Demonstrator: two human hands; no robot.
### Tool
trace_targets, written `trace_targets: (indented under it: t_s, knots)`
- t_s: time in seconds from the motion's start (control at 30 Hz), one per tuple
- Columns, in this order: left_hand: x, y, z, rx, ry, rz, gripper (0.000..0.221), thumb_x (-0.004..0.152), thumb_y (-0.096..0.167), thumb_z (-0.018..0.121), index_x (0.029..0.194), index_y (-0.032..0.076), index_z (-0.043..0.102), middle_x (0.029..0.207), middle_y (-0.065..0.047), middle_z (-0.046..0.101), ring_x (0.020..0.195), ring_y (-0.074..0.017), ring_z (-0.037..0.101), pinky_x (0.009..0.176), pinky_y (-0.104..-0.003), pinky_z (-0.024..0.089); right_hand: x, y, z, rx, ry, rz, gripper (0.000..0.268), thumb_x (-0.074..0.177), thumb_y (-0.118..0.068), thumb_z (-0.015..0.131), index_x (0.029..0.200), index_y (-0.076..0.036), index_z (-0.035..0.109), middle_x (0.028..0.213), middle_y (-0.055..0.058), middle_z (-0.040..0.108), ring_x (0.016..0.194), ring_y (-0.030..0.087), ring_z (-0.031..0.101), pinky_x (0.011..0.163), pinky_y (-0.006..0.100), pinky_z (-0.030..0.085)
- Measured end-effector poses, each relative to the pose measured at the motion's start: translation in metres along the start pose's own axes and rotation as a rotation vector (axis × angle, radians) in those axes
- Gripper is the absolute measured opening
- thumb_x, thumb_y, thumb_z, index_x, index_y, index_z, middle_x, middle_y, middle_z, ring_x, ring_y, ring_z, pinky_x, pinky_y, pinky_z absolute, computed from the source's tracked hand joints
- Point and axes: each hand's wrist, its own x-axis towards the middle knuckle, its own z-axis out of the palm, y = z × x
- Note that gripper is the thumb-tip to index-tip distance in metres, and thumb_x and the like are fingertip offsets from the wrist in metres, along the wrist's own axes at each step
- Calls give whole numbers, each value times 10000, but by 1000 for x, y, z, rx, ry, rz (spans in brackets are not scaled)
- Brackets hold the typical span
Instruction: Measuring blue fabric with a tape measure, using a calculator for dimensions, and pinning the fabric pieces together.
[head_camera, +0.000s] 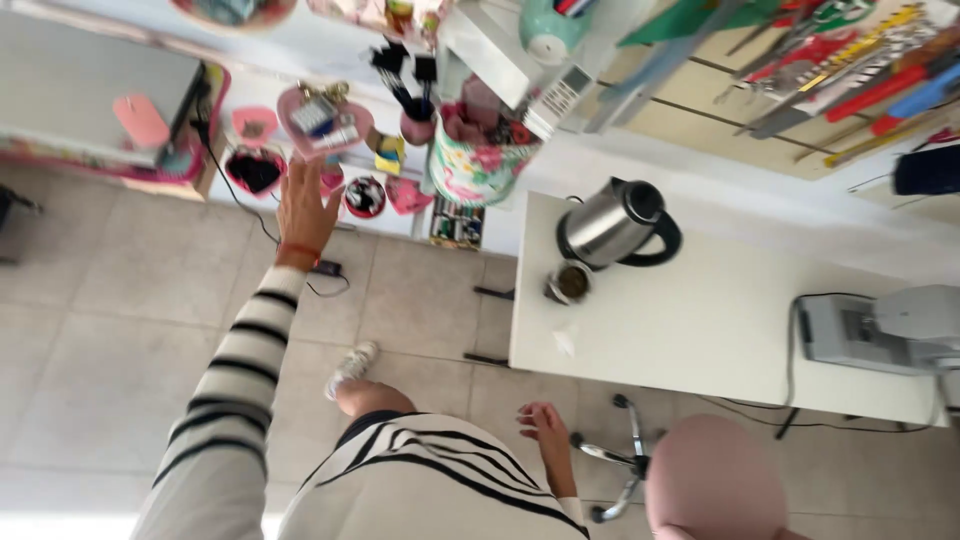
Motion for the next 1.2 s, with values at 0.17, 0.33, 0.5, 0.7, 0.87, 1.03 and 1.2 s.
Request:
trace_targets:
  t_s: [0.17,0.33,0.5,0.7,0.87,1.03,1.2]
  knots:
    - [145,-150,124,258,-69,-99,889,933,375,937,1557,-15,438,1556,-222,475,1388,-459,469,963,-607,577,-41,-94,117,141,155,74,329,1124,-281,519,1113,-11,706,1214,189,800,1043,310,787,852,388,649]
    - [167,-205,178,320,-328,-193,1040,895,506,895,1612,-29,363,1546,-276,506,1404,-463,473,1010,-604,541,-52,-105,167,126,251,186,320,1104,-327,549,1053,-68,730,1150,119,843,1066,257,826,884,343,577]
    - [160,-205,169,351,-260,-78,925,893,517,915,1539,24,474,1300,-242,657,1138,-454,596,862,-537,568,-55,-144,203,145,324,119,321,1097,-307,555,1052,-45,734,1112,142,832,1040,285,830,861,358,605]
    - [150,-263,205,440,-227,74,669,967,585,812,1357,58,679,984,-160,767,866,-391,735,674,-474,576,-13,-201,242,25,212,48,275,1098,-239,545,1074,-39,732,1091,138,832,983,259,818,840,343,646]
    - [153,-272,190,180,75,190,429,1002,380,846,749,42,771,634,-191,689,604,-462,699,652,-543,553,14,-256,278,-91,-4,-159,233,1121,-189,618,1137,4,746,1075,235,820,963,317,811,880,419,661]
    - [105,-173,94,-348,-28,-65,446,960,299,902,1240,39,672,1030,-267,711,992,-522,705,920,-596,547,57,-273,308,19,-152,-234,249,1133,-243,613,1235,-44,722,1151,186,801,1007,252,785,873,387,663]
    - [51,-37,14,-1473,-726,-398,285,1188,183,460,1429,57,376,1175,-247,726,852,-379,810,590,-416,714,66,-337,352,231,-301,-361,491,1174,-386,560,1554,-76,568,1464,193,679,1250,273,689,1032,420,582]
